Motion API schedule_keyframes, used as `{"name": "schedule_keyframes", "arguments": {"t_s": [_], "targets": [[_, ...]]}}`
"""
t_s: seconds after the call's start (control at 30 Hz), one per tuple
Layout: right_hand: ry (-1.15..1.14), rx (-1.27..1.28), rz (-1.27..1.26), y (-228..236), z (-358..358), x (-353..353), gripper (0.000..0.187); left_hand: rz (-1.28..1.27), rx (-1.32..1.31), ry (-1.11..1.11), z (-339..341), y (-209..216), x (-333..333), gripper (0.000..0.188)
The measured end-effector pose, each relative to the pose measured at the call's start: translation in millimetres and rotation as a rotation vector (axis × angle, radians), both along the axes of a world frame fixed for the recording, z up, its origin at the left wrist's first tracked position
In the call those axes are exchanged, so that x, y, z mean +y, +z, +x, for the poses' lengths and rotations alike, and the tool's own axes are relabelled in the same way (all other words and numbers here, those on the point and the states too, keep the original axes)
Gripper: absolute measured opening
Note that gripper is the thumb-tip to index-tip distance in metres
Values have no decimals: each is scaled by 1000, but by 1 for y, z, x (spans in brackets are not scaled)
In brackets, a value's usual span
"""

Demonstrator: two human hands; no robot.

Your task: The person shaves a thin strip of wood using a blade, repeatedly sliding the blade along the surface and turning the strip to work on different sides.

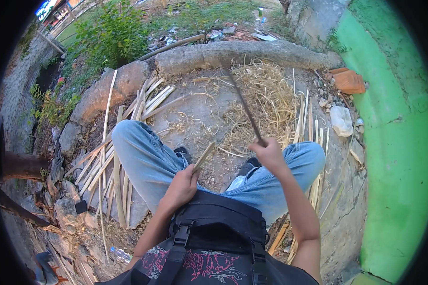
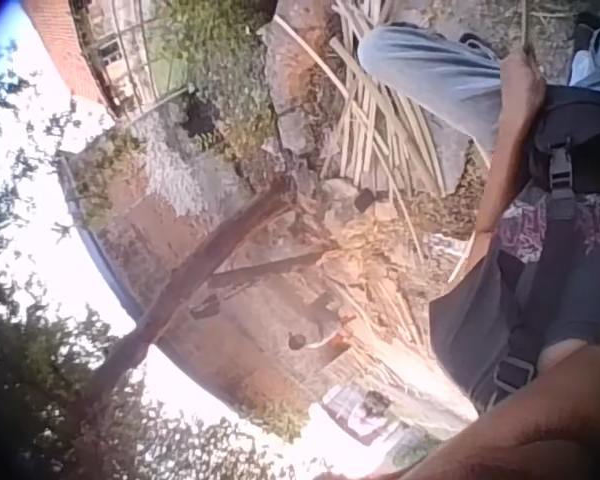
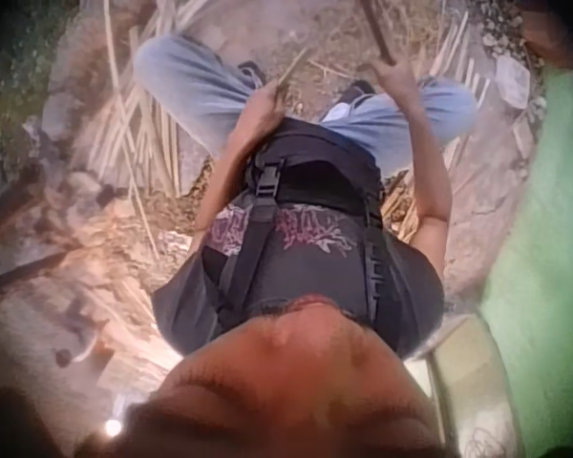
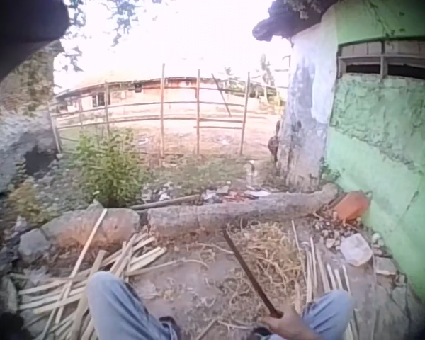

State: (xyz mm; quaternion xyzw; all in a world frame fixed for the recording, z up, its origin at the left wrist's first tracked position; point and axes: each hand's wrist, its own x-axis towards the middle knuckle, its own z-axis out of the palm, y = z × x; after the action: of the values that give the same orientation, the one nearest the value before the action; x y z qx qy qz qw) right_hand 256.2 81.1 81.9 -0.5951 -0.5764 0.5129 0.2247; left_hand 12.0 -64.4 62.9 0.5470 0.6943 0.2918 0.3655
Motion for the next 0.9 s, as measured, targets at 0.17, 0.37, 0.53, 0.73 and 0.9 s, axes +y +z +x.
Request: {"name": "schedule_keyframes", "arguments": {"t_s": [0.17,0.37,0.53,0.73,0.9], "targets": [[195,21,-23,7,-34,-45,26,33,-62,-88,-3,3,11,18],[223,125,-24,-4,-46,-52,28,49,-88,-69,10,0,7,20],[268,33,55,1,-48,-51,29,47,-78,-50,10,-4,6,22],[304,-54,153,0,-50,-49,28,65,-91,-36,11,2,6,24],[289,-102,170,11,-53,-48,27,61,-80,-21,12,-1,6,24]]}}
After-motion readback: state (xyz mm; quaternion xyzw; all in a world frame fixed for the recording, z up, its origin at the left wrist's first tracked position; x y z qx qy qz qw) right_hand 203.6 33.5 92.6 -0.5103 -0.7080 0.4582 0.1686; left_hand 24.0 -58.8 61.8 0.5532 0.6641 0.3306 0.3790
